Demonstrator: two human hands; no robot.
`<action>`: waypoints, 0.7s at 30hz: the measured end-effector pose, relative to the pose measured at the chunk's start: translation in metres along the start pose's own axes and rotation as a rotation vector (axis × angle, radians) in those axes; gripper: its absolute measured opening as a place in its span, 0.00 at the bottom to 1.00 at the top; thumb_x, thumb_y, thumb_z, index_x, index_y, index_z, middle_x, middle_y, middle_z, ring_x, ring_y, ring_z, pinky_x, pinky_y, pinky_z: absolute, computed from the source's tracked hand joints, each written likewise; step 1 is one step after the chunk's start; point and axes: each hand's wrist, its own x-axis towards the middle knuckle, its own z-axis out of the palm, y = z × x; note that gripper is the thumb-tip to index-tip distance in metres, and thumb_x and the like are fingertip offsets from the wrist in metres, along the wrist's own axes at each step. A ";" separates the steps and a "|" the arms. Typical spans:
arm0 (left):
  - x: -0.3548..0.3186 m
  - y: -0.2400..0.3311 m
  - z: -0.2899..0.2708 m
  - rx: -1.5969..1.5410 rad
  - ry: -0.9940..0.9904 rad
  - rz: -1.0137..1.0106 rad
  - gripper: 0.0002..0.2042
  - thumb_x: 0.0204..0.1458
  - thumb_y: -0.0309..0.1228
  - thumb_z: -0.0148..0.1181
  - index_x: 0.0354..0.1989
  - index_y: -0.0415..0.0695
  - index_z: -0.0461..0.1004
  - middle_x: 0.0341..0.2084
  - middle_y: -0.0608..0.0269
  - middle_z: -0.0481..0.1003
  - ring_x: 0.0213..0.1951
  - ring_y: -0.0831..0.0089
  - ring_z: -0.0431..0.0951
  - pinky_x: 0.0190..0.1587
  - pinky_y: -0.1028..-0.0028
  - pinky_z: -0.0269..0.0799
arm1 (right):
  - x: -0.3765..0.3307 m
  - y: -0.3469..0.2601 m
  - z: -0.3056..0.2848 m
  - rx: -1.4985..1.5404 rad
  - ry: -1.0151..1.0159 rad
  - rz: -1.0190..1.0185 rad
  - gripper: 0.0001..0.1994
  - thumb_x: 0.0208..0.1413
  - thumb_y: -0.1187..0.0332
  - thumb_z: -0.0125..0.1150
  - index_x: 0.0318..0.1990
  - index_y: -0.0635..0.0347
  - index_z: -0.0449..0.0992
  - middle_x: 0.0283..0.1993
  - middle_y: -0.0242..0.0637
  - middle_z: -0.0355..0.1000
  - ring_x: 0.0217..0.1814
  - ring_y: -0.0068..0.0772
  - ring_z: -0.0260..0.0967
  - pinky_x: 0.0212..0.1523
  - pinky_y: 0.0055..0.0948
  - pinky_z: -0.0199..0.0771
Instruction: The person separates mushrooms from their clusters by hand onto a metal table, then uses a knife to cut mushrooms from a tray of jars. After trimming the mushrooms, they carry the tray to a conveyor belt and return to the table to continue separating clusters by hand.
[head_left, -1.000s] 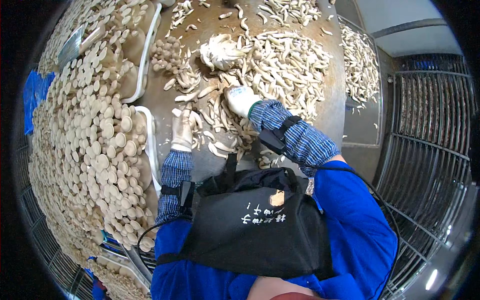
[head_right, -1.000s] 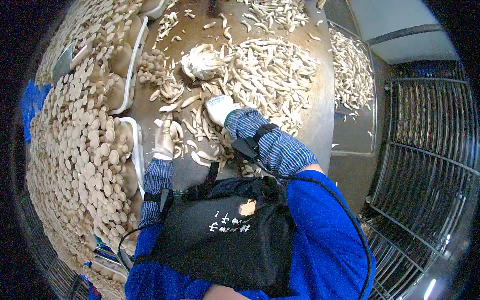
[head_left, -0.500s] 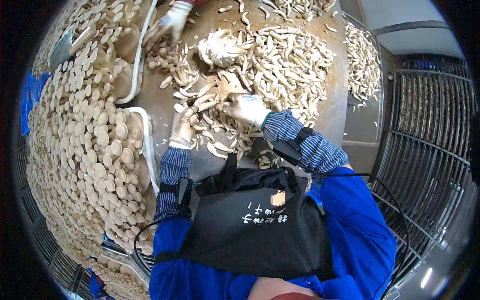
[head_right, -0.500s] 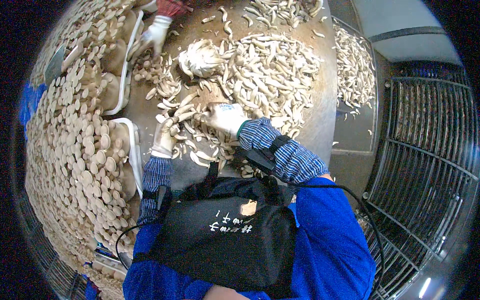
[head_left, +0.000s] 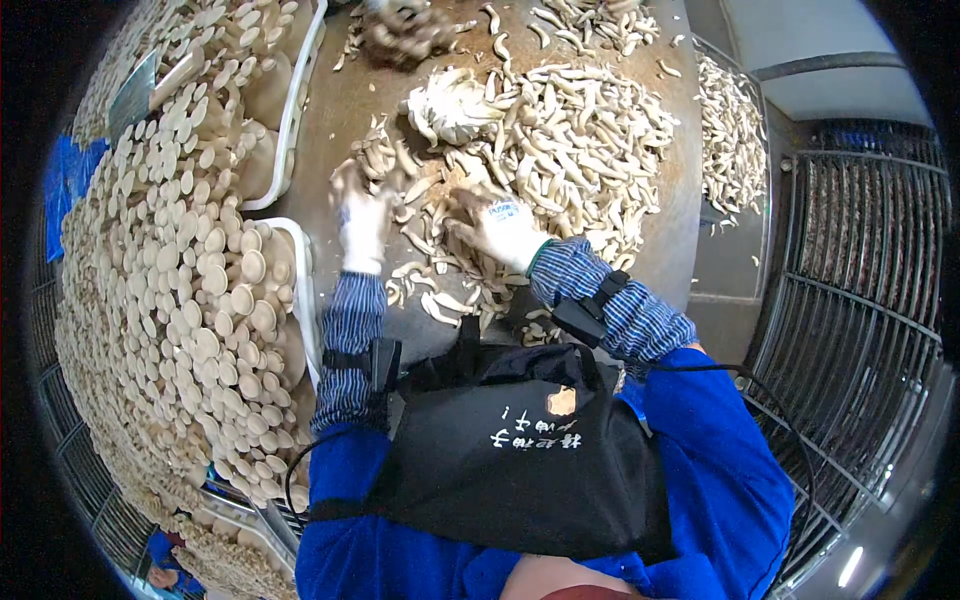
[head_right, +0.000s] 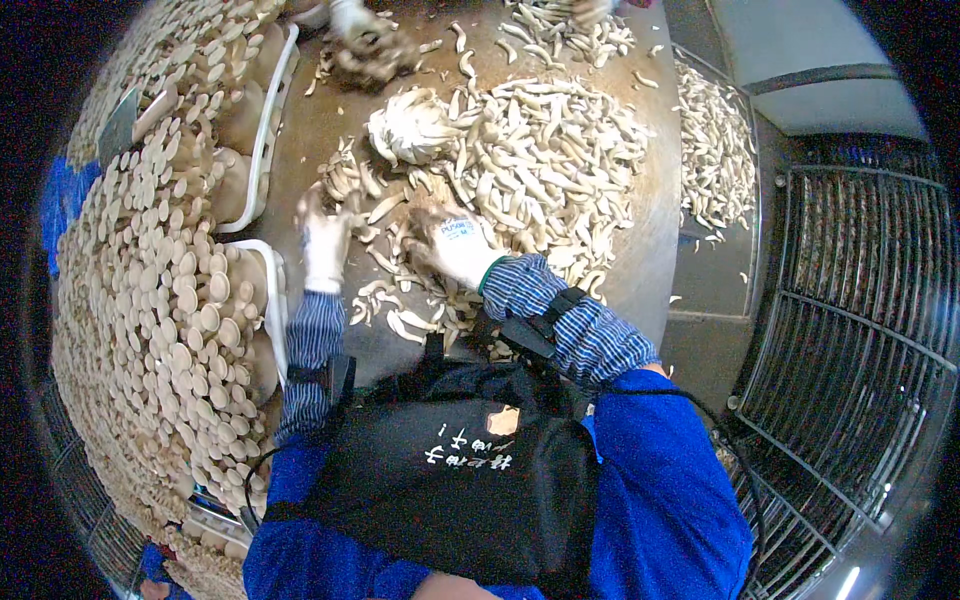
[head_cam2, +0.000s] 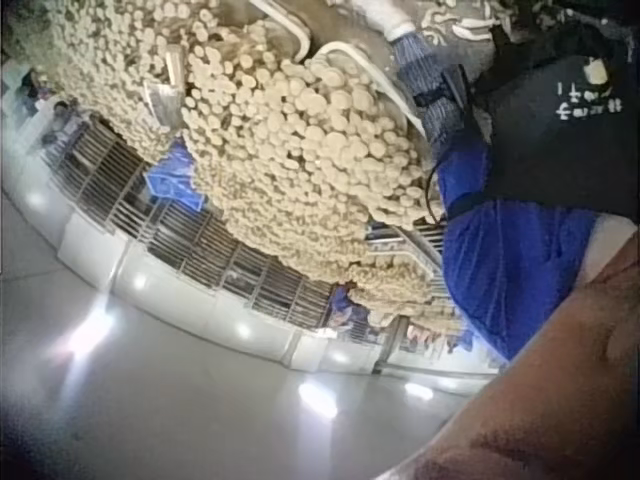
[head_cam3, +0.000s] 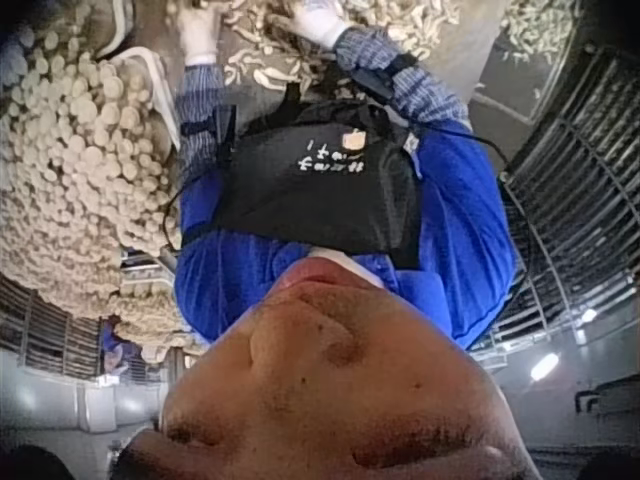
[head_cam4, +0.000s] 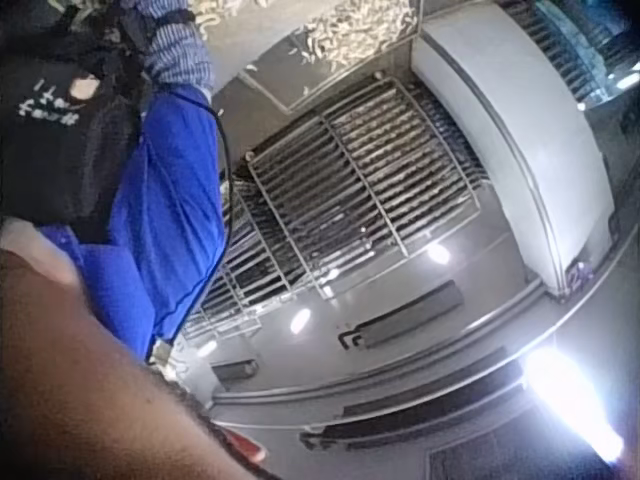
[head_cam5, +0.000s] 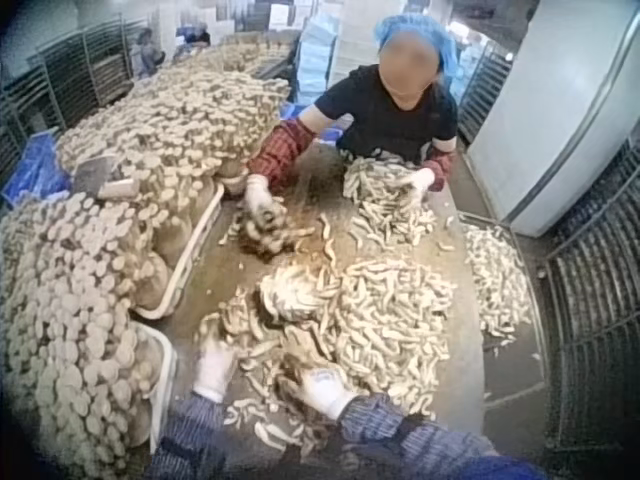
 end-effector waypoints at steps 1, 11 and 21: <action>0.014 0.003 -0.002 0.183 0.166 -0.021 0.29 0.47 0.38 0.66 0.56 0.36 0.68 0.53 0.48 0.71 0.52 0.57 0.72 0.55 0.62 0.68 | 0.004 0.000 0.002 -0.162 0.117 -0.039 0.25 0.60 0.57 0.50 0.60 0.63 0.64 0.63 0.56 0.62 0.63 0.52 0.62 0.60 0.47 0.63; 0.076 -0.070 0.014 -1.010 0.039 -0.067 0.20 0.48 0.13 0.55 0.51 0.38 0.66 0.37 0.64 0.72 0.36 0.78 0.74 0.35 0.80 0.72 | 0.028 0.093 -0.027 -0.410 0.057 0.191 0.24 0.60 0.63 0.47 0.64 0.60 0.61 0.57 0.54 0.66 0.57 0.49 0.68 0.54 0.45 0.69; -0.062 -0.015 0.027 -1.101 -0.033 -0.108 0.11 0.60 0.36 0.57 0.45 0.43 0.73 0.24 0.69 0.74 0.19 0.82 0.71 0.19 0.81 0.67 | 0.016 -0.056 0.017 0.625 -0.012 0.275 0.26 0.57 0.63 0.54 0.60 0.69 0.63 0.50 0.61 0.71 0.55 0.54 0.69 0.55 0.41 0.68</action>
